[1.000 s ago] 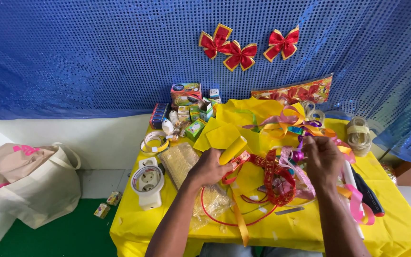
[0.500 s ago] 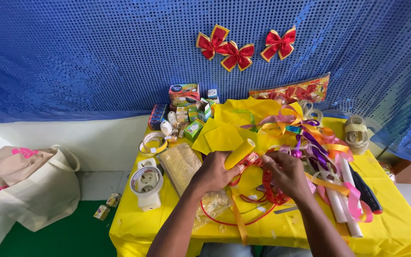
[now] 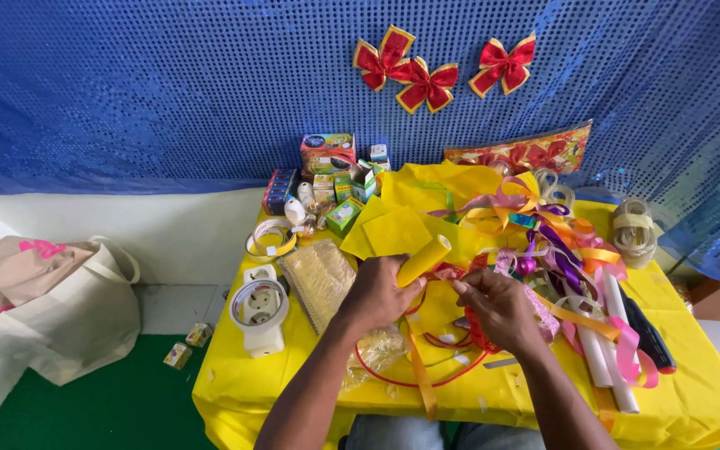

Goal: Rolling yellow paper and arranging colorful ribbons for a handicraft project.

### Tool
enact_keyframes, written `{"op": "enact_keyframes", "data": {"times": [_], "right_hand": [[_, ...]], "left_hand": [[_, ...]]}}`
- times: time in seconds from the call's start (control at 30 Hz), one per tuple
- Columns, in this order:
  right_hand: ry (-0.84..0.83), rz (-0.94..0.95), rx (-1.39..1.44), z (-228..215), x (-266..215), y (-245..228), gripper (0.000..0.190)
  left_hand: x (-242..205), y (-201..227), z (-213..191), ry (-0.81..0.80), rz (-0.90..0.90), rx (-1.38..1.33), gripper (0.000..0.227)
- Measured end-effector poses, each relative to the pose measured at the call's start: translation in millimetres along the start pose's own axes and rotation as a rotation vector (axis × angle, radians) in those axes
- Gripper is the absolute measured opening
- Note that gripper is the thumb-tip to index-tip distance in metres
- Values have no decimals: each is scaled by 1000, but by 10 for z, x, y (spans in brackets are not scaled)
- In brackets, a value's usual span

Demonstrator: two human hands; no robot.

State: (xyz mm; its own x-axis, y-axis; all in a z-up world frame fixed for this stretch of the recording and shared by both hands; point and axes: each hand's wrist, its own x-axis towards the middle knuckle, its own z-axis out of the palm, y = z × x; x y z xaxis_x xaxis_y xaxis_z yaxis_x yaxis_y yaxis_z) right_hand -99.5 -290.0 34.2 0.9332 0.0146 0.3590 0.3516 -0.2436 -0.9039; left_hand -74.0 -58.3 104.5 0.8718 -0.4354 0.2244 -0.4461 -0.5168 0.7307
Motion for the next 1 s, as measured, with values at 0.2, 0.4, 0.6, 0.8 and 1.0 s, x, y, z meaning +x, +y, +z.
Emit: {"op": "enact_keyframes", "data": {"times": [0.2,0.4,0.6,0.8,1.0], "right_hand": [[78,30,300,-74,-40,54,21],[281,-65,281,-365,28,11,31],[519,-46,378,-648,47,271,26],[396,-24,340,-456,6,14,12],[33,-140,227,-152,31,-176,24]], "left_hand": [[36,-153,38,52,11,27,20],[19,-82,-33,48,15,-55,20],[43,-183,-38,97,62,-76,19],[66,-45,-57,18,95,-224,17],[19,108,-89,-78,95,-245,18]]}}
